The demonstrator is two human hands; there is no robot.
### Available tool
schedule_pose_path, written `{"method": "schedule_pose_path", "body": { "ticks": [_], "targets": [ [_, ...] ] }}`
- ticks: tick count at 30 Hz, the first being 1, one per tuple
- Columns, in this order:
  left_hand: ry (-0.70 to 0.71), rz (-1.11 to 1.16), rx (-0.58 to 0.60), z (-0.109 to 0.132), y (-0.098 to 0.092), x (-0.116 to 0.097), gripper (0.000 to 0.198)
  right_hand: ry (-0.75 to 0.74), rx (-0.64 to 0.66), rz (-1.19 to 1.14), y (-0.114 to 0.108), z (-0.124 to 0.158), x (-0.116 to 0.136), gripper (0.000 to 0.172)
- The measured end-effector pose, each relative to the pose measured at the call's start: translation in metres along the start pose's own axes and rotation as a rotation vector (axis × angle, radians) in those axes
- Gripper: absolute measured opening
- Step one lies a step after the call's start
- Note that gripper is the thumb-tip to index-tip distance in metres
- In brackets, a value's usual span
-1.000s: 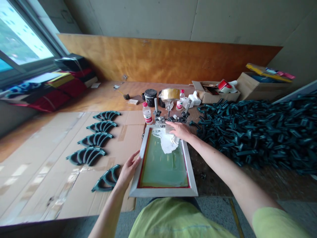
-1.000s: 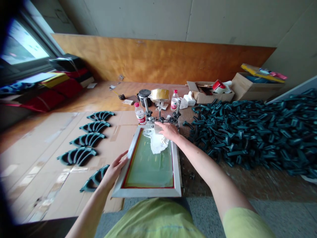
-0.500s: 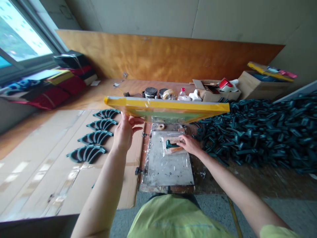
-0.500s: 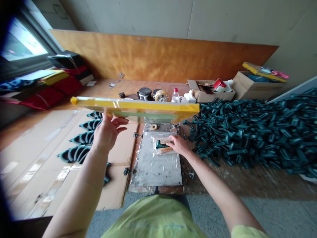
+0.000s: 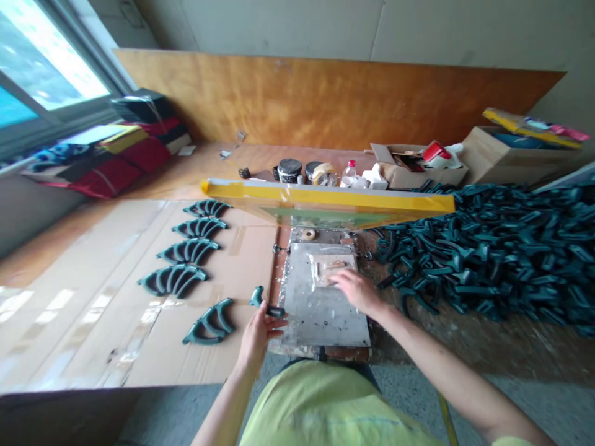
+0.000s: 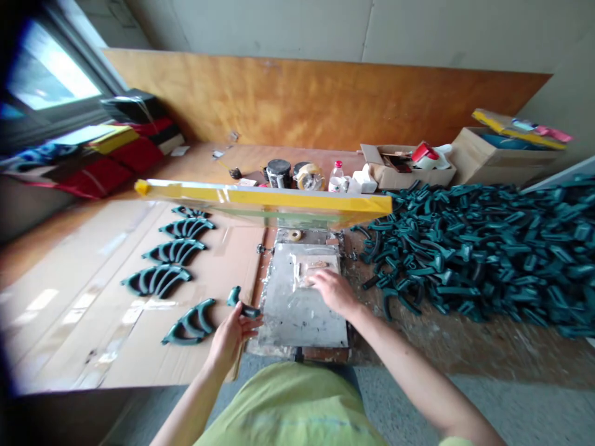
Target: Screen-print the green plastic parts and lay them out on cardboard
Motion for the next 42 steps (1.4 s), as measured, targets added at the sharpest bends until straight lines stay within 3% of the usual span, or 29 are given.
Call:
{"method": "schedule_pose_path", "body": {
  "ticks": [2, 4, 7, 10, 13, 17, 19, 22, 25, 28, 30, 33, 35, 38, 42],
  "targets": [
    [0.071, -0.037, -0.244, -0.004, -0.070, -0.003, 0.045, 0.249, 0.029, 0.112, -0.006, 0.017, -0.075, 0.036],
    [0.075, -0.089, -0.464, -0.001, -0.137, 0.003, 0.044, 0.420, 0.151, 0.230, -0.001, 0.037, -0.140, 0.042],
    [-0.004, -0.156, -0.642, 0.004, -0.202, 0.025, 0.043, 0.502, 0.281, 0.348, 0.013, 0.063, -0.192, 0.041],
    [-0.065, -0.219, -0.664, -0.002, -0.225, 0.040, 0.046, 0.460, 0.288, 0.401, 0.018, 0.069, -0.194, 0.041],
    [-0.114, -0.330, -0.603, -0.011, -0.228, 0.042, 0.047, 0.489, 0.201, 0.406, -0.003, 0.056, -0.184, 0.032],
    [-0.186, -0.509, -0.484, -0.015, -0.236, 0.029, 0.048, 0.656, -0.115, 0.193, -0.057, 0.030, -0.170, 0.023],
    [-0.225, -0.632, -0.439, -0.019, -0.238, 0.014, 0.047, 0.600, -0.246, -0.075, -0.068, 0.014, -0.150, 0.021],
    [-0.116, -0.843, -0.375, -0.033, -0.211, -0.034, 0.044, 0.384, -0.251, -0.424, -0.050, -0.014, -0.107, 0.020],
    [0.239, -0.786, -0.318, -0.043, -0.140, -0.105, 0.041, 0.250, -0.142, -0.509, -0.012, -0.034, -0.072, 0.025],
    [0.514, -0.611, -0.203, -0.034, -0.056, -0.170, 0.039, 0.163, -0.045, -0.416, 0.015, -0.041, -0.053, 0.035],
    [0.647, -0.456, -0.117, -0.022, -0.007, -0.205, 0.037, 0.132, -0.022, -0.306, 0.022, -0.041, -0.047, 0.036],
    [0.835, -0.224, -0.016, -0.003, 0.044, -0.248, 0.040, 0.078, -0.003, -0.106, 0.023, -0.038, -0.036, 0.031],
    [0.922, -0.116, 0.032, 0.004, 0.065, -0.265, 0.042, 0.048, 0.022, 0.006, 0.025, -0.037, -0.028, 0.029],
    [0.943, -0.107, 0.069, 0.006, 0.080, -0.273, 0.048, 0.038, 0.060, 0.057, 0.026, -0.036, -0.022, 0.030],
    [0.851, -0.149, 0.089, 0.013, 0.064, -0.249, 0.053, 0.145, -0.006, -0.034, -0.001, -0.033, -0.047, 0.037]
  ]
}}
Point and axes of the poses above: each hand's wrist, its own z-axis away from the middle knuckle, its own y-axis out of the palm, x = y × z, the point moved 8 cm from there along -z, towards the middle knuckle, and after that the axes turned 3 degrees about y, right-handed, at the moved point
